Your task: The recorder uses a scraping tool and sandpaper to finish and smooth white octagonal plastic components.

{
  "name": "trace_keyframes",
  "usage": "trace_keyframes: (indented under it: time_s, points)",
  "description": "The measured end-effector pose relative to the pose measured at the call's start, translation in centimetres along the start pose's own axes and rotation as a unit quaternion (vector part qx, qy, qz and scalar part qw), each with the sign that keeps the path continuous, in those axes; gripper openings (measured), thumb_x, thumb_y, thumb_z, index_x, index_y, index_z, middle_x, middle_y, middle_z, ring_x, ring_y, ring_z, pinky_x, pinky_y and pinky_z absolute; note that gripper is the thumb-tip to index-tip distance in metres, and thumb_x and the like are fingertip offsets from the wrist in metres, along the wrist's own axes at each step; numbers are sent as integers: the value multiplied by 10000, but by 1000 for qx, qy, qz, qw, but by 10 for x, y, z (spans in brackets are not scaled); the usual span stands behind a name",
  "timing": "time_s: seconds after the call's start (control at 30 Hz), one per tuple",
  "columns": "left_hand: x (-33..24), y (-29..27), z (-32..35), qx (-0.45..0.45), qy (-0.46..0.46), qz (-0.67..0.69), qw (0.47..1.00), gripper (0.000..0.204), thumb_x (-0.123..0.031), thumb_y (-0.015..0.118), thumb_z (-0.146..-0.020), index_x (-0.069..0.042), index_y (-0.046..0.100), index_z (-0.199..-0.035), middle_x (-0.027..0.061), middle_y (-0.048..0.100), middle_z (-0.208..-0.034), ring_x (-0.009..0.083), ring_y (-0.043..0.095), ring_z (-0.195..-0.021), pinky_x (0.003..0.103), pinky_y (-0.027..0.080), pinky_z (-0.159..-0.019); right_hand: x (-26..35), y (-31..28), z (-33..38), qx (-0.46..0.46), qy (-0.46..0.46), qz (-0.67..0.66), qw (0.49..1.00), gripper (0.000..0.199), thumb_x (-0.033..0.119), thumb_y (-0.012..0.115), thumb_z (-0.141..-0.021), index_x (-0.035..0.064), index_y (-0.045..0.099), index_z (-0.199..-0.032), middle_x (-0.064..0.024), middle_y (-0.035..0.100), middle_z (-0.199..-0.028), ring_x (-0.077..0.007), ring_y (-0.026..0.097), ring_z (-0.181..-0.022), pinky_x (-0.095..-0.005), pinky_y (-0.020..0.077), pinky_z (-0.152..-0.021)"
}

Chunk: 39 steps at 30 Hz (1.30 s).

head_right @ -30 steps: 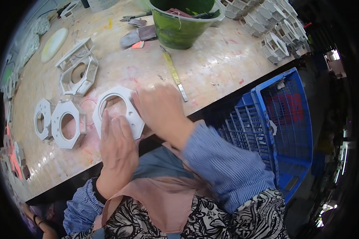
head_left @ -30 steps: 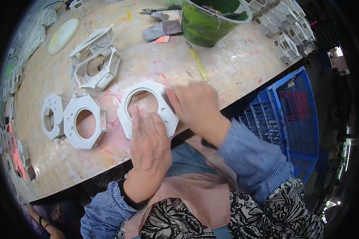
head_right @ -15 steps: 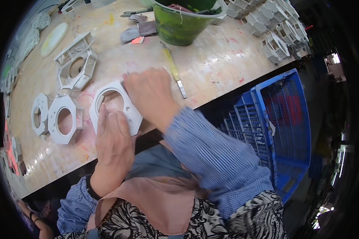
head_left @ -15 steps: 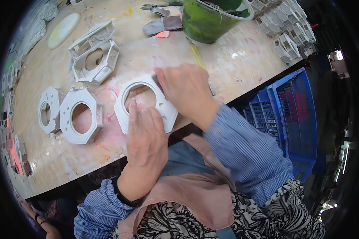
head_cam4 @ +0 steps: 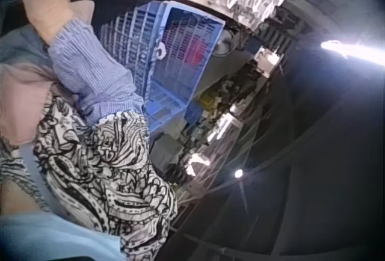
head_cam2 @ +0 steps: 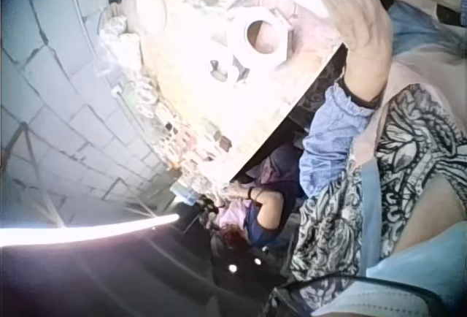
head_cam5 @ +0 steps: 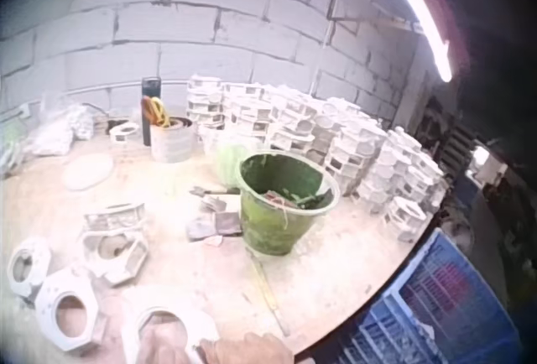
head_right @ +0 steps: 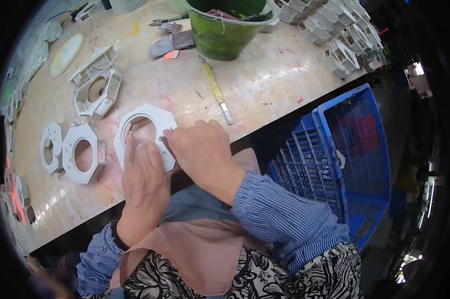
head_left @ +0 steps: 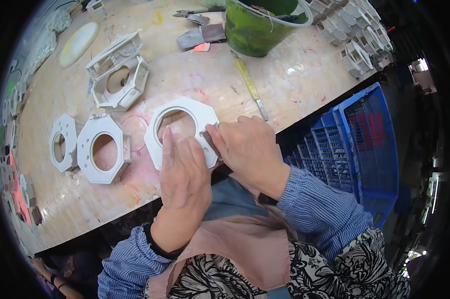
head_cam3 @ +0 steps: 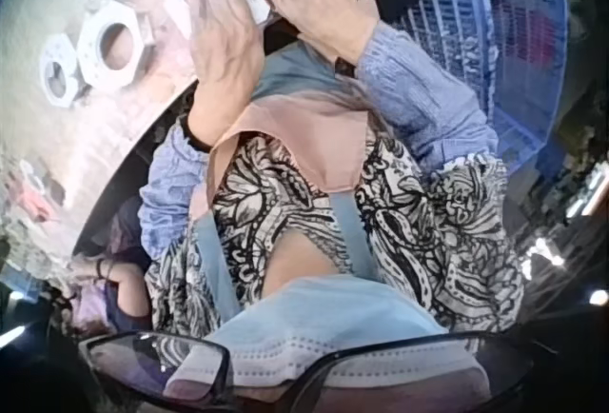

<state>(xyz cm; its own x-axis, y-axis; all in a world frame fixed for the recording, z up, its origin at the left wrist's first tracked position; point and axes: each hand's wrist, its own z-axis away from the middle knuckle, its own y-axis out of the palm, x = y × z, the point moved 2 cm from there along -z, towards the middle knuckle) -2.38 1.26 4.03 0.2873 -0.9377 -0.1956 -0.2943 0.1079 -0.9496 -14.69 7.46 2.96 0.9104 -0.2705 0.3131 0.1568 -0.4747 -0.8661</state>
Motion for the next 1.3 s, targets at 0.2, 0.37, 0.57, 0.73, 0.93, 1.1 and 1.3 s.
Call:
trace_keyframes:
  time_s: [0.2, 0.37, 0.57, 0.73, 0.93, 1.1, 1.3]
  points:
    - [-5, -3, -3, -25, 18, -35, 999, 384, -33, 594, -755, 175, 499, -1063, 197, 491, -864, 378, 560, -899, 479, 238, -1185, -40, 18, -63, -37, -8, 65, 997, 350, 293, 568, -933, 55, 666, -696, -166, 596, -581, -345, 620, -575, -446, 475, -545]
    - [-13, -7, -10, 53, -42, 18, 998, 476, -72, 662, -746, 158, 458, -1110, 263, 488, -990, 456, 506, -1027, 493, 285, -1148, -55, -2, -52, -69, 13, 35, 997, 397, 301, 541, -952, 26, 654, -688, -179, 626, -625, -342, 627, -587, -429, 474, -547]
    - [-18, 14, -8, -17, -90, -63, 994, 652, -114, 632, -758, 191, 404, -1288, 255, 522, -1070, 405, 512, -1053, 492, 315, -1091, -27, -1, -19, 17, 174, -280, 944, 368, 310, 548, -929, 74, 671, -676, -172, 616, -598, -372, 630, -595, -473, 485, -561]
    - [-22, 21, -11, -17, -96, -89, 991, 628, -106, 567, -784, 198, 404, -1309, 249, 542, -1084, 397, 528, -1050, 492, 359, -1027, -24, 19, -45, -41, 83, -14, 996, 389, 312, 574, -933, 62, 637, -643, -173, 601, -578, -367, 611, -559, -467, 470, -531]
    - [-16, 24, -5, -17, -94, -71, 993, 638, -119, 581, -764, 200, 409, -1289, 248, 523, -1043, 389, 507, -985, 503, 367, -995, -7, 11, -15, 13, 71, -21, 997, 379, 311, 567, -934, 64, 655, -661, -184, 614, -616, -361, 626, -593, -478, 473, -546]
    - [-17, 16, -11, 17, -95, -23, 995, 673, -136, 612, -753, 211, 400, -1290, 255, 523, -1055, 389, 507, -1001, 502, 363, -995, -35, 32, -76, 2, 79, 5, 997, 385, 311, 559, -939, 32, 663, -696, -211, 629, -659, -362, 636, -626, -471, 473, -561]
    - [-8, 13, -2, 11, -86, -12, 996, 698, -129, 645, -728, 214, 401, -1284, 241, 515, -1034, 377, 504, -985, 492, 368, -976, -37, -4, -27, 30, 191, -260, 946, 371, 277, 529, -957, 35, 645, -701, -175, 616, -628, -377, 610, -587, -441, 454, -542]
